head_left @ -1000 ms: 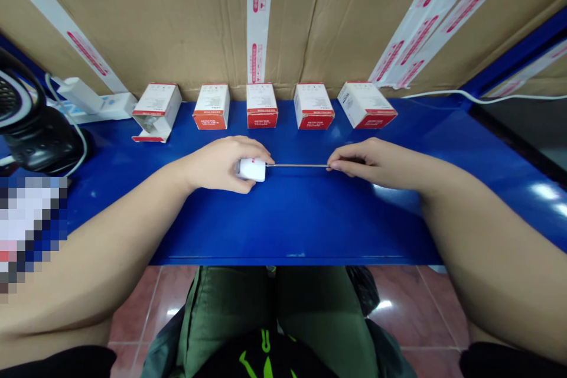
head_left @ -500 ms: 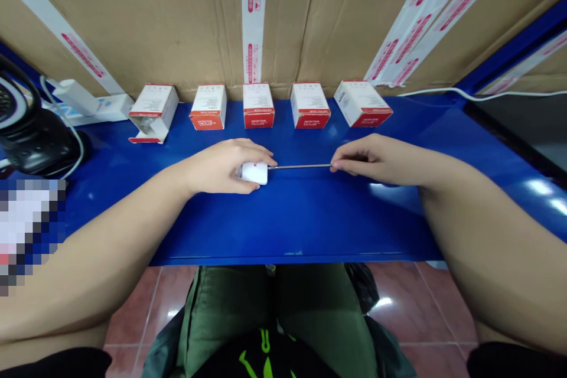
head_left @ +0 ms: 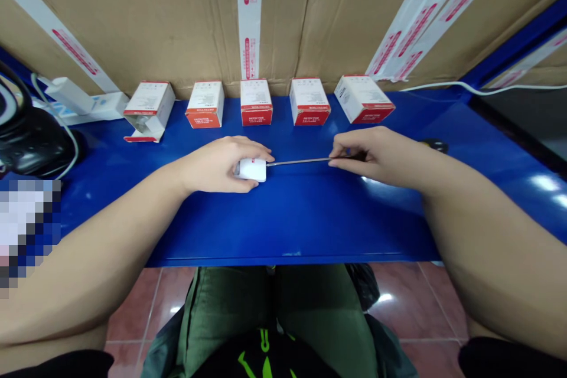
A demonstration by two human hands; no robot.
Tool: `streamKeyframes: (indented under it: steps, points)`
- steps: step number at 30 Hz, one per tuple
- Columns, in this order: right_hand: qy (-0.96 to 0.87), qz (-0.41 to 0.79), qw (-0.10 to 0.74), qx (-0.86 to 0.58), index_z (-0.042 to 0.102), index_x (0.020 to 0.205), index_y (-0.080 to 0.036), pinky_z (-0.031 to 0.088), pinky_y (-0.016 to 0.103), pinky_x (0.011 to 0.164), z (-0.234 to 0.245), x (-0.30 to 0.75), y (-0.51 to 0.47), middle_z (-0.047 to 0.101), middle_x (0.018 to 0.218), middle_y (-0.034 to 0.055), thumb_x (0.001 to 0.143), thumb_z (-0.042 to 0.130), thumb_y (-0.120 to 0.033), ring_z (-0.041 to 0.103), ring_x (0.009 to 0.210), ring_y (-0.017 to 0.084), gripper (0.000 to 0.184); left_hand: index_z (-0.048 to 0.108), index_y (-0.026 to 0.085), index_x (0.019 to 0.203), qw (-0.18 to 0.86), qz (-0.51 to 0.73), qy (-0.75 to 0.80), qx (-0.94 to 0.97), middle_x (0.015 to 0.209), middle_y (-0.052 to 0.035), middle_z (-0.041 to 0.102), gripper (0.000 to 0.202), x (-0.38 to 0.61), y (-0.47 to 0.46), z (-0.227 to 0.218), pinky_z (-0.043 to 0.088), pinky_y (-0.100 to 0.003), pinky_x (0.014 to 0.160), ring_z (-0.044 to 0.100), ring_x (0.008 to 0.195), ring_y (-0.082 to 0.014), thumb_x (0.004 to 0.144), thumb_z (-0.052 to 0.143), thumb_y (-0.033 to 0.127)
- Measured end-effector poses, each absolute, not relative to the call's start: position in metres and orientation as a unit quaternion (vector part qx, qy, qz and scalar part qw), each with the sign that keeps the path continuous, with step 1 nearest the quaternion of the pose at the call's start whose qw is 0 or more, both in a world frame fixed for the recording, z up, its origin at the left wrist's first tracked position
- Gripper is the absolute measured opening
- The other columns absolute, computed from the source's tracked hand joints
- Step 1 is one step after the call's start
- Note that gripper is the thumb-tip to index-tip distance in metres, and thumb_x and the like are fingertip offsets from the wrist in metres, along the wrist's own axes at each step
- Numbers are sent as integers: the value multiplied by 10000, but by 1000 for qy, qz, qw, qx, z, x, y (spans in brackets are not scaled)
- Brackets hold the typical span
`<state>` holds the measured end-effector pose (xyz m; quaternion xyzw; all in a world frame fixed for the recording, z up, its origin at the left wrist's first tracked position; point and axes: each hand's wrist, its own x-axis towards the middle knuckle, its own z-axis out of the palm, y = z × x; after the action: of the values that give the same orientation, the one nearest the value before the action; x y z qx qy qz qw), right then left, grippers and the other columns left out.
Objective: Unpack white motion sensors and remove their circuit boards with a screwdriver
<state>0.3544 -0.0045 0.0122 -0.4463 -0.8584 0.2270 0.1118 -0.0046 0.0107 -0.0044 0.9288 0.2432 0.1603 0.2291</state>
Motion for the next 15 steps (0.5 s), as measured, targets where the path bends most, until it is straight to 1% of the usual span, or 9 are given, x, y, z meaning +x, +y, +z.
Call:
streamKeyframes:
  steps: [3,6,8,12,15]
  points:
    - [-865,208,100,-445,780,933,-279,508,424,770,12,354,-4,823,927,93,1004,585,-640,717,807,262,416,831,252,1412,230,157,246,928,1528,-131,814,487,-4,11,-4,613,-545,1237,796,1392,-344,926,819,272]
    - [-870,200,80,-443,812,936,-282,522,445,808,12,356,-3,825,905,98,1025,556,-628,731,804,275,440,834,266,1402,230,155,247,928,1532,-119,814,487,-5,10,-3,615,-542,1236,796,1391,-343,915,826,265]
    - [-871,205,77,-439,809,922,-286,522,452,819,13,357,-2,814,866,91,1032,567,-628,729,782,276,434,832,263,1401,227,155,248,929,1530,-118,815,483,-5,10,-3,613,-540,1241,796,1391,-342,918,822,262]
    - [-878,212,78,-422,782,896,-296,511,457,813,13,358,-3,814,876,88,1055,582,-669,729,797,288,452,832,247,1398,216,158,242,933,1510,-125,823,470,-5,10,-3,627,-523,1231,805,1376,-340,930,813,269]
    - [-887,185,95,-412,706,848,-295,495,439,761,12,356,-5,780,845,79,1083,555,-674,695,774,274,470,832,225,1390,212,163,229,936,1500,-140,826,467,-5,11,-4,633,-519,1225,813,1364,-343,925,811,262]
